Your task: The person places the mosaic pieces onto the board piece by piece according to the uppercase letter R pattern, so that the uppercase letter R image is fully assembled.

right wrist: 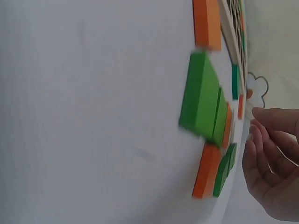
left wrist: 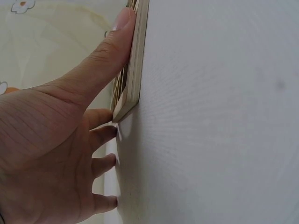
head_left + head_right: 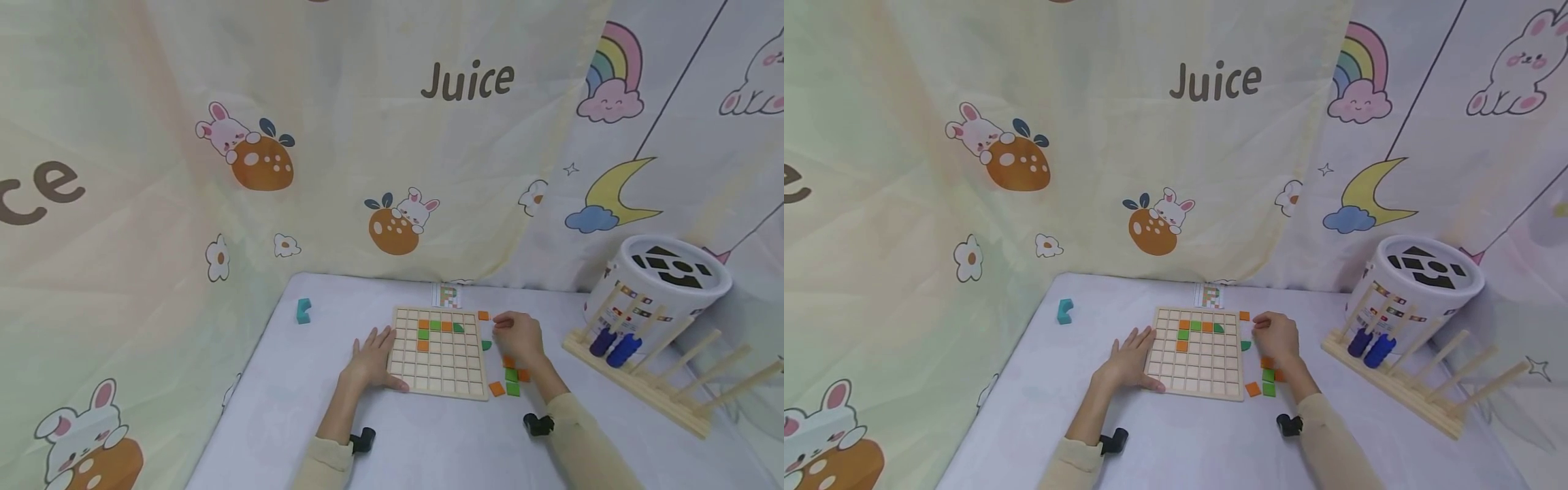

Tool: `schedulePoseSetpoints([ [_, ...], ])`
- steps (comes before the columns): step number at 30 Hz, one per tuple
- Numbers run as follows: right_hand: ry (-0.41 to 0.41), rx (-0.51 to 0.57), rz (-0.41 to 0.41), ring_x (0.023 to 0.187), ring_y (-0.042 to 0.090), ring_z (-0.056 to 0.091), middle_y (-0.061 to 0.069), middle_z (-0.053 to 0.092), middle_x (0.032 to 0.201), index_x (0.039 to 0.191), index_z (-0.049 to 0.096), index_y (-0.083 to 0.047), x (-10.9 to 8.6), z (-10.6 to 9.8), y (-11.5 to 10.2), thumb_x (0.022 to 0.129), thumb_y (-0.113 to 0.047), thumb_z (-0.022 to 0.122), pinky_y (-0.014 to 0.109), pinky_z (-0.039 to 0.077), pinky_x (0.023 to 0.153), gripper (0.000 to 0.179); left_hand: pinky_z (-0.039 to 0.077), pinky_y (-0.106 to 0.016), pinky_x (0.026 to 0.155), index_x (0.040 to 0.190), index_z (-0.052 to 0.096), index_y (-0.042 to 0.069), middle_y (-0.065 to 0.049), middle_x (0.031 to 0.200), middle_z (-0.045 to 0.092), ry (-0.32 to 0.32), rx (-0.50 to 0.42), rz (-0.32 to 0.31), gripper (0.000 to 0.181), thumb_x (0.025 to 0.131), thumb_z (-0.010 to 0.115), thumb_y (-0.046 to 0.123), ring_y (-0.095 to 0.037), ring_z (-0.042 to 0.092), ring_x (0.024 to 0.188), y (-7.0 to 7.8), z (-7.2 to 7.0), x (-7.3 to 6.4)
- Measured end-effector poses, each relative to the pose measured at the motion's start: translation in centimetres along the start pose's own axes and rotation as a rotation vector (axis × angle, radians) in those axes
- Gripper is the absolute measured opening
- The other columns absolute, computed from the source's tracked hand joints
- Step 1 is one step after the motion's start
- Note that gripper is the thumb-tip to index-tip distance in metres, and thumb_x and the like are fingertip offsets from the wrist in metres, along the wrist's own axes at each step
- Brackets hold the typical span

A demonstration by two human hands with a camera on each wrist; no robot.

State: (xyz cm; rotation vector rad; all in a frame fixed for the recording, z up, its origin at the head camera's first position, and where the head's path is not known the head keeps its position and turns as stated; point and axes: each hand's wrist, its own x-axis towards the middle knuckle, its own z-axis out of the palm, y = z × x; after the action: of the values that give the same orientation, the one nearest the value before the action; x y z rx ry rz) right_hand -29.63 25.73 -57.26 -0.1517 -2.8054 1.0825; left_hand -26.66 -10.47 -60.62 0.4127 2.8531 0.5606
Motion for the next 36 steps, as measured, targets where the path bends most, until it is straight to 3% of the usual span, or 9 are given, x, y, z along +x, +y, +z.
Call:
schedulePoseSetpoints([
  [5, 0.018, -0.072, 0.009, 0.093, 0.033, 0.071, 0.015, 0.077, 0.103, 0.114, 0.077, -0.002, 1.2, -0.9, 1.3, 0.09, -0.012, 0.079, 0.046, 0.057, 0.077, 0.026, 0.011, -0.073, 0.122, 0.166, 0.026, 0.01, -0.01, 0.174, 0.021, -0.011, 0.0, 0.007, 0.137, 0.061, 0.093, 0.065, -0.039, 0.012, 0.16, 0.8, -1.1, -0.8],
  [10, -0.016, -0.119, 0.058, 0.11, 0.042, 0.066, 0.025, 0.071, 0.12, 0.123, 0.071, 0.002, 2.0, -1.1, 2.3, 0.091, -0.017, 0.079, 0.055, 0.054, 0.09, 0.038, 0.008, -0.074, 0.121, 0.167, 0.024, 0.013, -0.008, 0.174, 0.019, 0.006, -0.011, 0.014, 0.139, 0.059, 0.093, 0.067, -0.038, 0.009, 0.161, 0.2, -0.4, -0.4],
  [15, -0.037, -0.126, 0.091, 0.112, 0.043, 0.066, 0.024, 0.071, 0.123, 0.123, 0.07, 0.002, 2.0, -1.2, 2.3, 0.093, -0.019, 0.079, 0.054, 0.054, 0.093, 0.037, 0.011, -0.074, 0.121, 0.167, 0.025, 0.011, -0.009, 0.174, 0.02, -0.001, -0.001, 0.009, 0.137, 0.061, 0.093, 0.065, -0.038, 0.011, 0.16, 0.6, -0.7, -0.6],
  [20, -0.037, -0.118, 0.077, 0.11, 0.041, 0.068, 0.023, 0.073, 0.121, 0.122, 0.071, 0.001, 2.1, -1.3, 2.2, 0.091, -0.015, 0.079, 0.054, 0.055, 0.093, 0.036, 0.013, -0.074, 0.121, 0.165, 0.029, 0.007, -0.012, 0.172, 0.024, -0.018, -0.019, 0.011, 0.133, 0.063, 0.095, 0.062, -0.04, 0.014, 0.159, 1.5, -2.0, -1.3],
  [25, 0.013, -0.09, 0.042, 0.101, 0.037, 0.071, 0.018, 0.075, 0.113, 0.119, 0.074, -0.002, 2.1, -1.1, 2.1, 0.088, -0.01, 0.08, 0.05, 0.055, 0.085, 0.033, 0.011, -0.073, 0.122, 0.166, 0.025, 0.009, -0.01, 0.174, 0.021, -0.015, -0.002, 0.011, 0.135, 0.063, 0.093, 0.065, -0.038, 0.011, 0.16, 0.9, -1.3, -0.8],
  [30, 0.07, -0.034, 0.006, 0.085, 0.03, 0.071, 0.015, 0.076, 0.101, 0.114, 0.077, -0.003, 1.7, -0.9, 1.5, 0.086, -0.01, 0.082, 0.037, 0.054, 0.069, 0.03, 0.008, -0.073, 0.122, 0.168, 0.022, 0.014, -0.007, 0.175, 0.017, -0.017, 0.005, 0.001, 0.139, 0.061, 0.092, 0.068, -0.036, 0.008, 0.161, 0.2, -0.4, -0.2],
  [36, 0.037, 0.051, -0.02, 0.072, 0.02, 0.068, 0.012, 0.075, 0.093, 0.113, 0.078, -0.003, 0.8, -0.9, 0.0, 0.086, -0.019, 0.086, 0.029, 0.052, 0.059, 0.032, 0.008, -0.074, 0.121, 0.168, 0.023, 0.015, -0.007, 0.174, 0.018, -0.01, -0.004, 0.002, 0.141, 0.058, 0.092, 0.07, -0.036, 0.008, 0.161, 0.1, -0.2, -0.2],
])
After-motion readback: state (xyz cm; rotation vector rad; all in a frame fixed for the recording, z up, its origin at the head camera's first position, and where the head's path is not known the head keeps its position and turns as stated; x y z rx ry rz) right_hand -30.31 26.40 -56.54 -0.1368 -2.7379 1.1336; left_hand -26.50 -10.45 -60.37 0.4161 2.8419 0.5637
